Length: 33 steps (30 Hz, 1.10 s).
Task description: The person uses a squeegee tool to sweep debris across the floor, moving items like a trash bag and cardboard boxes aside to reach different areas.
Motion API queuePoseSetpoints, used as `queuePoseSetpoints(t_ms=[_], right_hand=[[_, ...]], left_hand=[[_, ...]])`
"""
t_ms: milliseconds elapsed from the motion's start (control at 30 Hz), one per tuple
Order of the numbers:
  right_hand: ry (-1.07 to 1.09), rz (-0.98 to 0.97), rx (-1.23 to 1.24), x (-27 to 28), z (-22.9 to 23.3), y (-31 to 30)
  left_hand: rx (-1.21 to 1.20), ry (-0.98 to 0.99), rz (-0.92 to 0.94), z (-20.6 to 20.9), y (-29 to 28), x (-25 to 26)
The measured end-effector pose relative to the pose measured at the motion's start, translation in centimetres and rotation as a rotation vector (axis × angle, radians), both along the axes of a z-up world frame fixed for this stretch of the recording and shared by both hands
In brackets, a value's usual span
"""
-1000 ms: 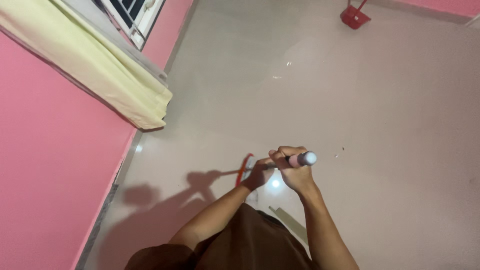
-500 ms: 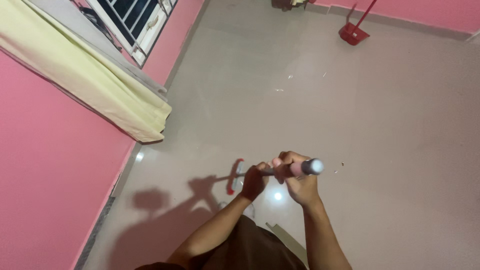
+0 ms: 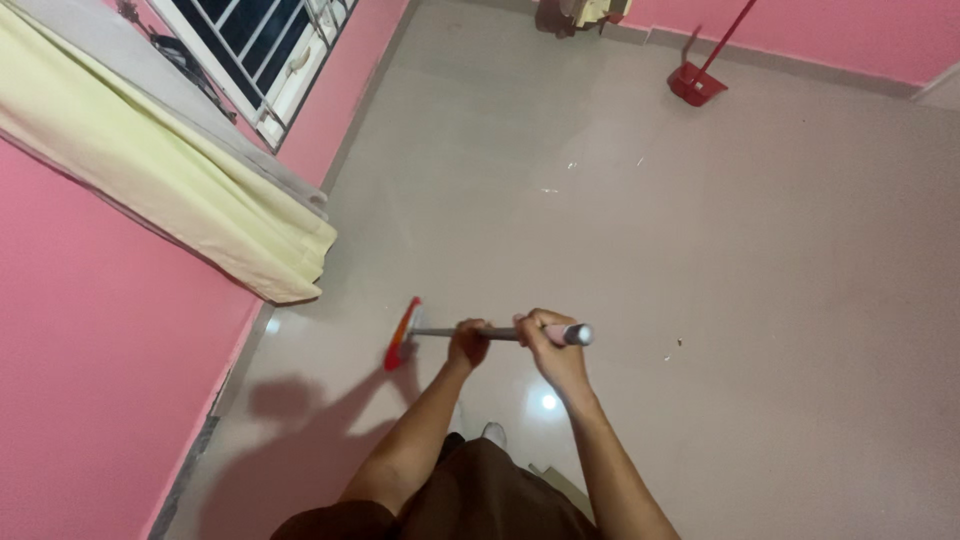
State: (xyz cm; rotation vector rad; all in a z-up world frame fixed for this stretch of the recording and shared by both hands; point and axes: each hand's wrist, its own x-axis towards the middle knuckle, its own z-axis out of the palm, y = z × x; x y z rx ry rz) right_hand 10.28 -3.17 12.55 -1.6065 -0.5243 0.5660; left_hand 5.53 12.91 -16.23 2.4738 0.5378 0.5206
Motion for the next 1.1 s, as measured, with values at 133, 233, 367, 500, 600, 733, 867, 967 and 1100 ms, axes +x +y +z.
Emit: queuePoseSetpoints(t_ms=[133, 233, 367, 500, 600, 733, 867, 967, 1100], right_hand=[[-0.051, -0.11, 0.048, 1.7, 2.9, 0.0], [-0.066, -0.204, -0.105, 1.8, 5.7, -0.4], [-0.116, -0.29, -0.176, 1.6, 7.7, 0.2], [-0.151, -0.256, -0.15, 1.1, 7.6, 1.4], [-0.206, -0.187, -0.189, 0.5, 7.1, 3.1], [-0.159, -0.176, -0.236, -0.3, 7.1, 4.2], [-0.294, -0.197, 0.044, -0.3, 8.4, 3.8], [-0.225, -0.215, 0.178, 0.8, 9.1, 2.8], [-0.194, -0.221, 0.279, 2.2, 6.8, 2.0]], left_hand=[[-0.033, 0.094, -0.249, 0.8, -1.7, 2.4], [-0.246, -0.15, -0.305, 1.6, -3.8, 3.2], [-0.582, -0.063, -0.378, 2.7, -5.8, 3.8], [-0.487, -0.063, -0.49, 3.5, -8.1, 5.0], [-0.522, -0.102, -0.568, 7.4, -7.9, 4.1], [-0.951, 0.027, -0.571, 15.0, -6.7, 3.3], [-0.898, 0.41, -0.4, 18.3, -4.3, 2.5], [-0.798, 0.178, -0.471, 15.8, -3.0, 2.8], [-0.247, -0.153, -0.457, 8.2, -0.2, 3.2]])
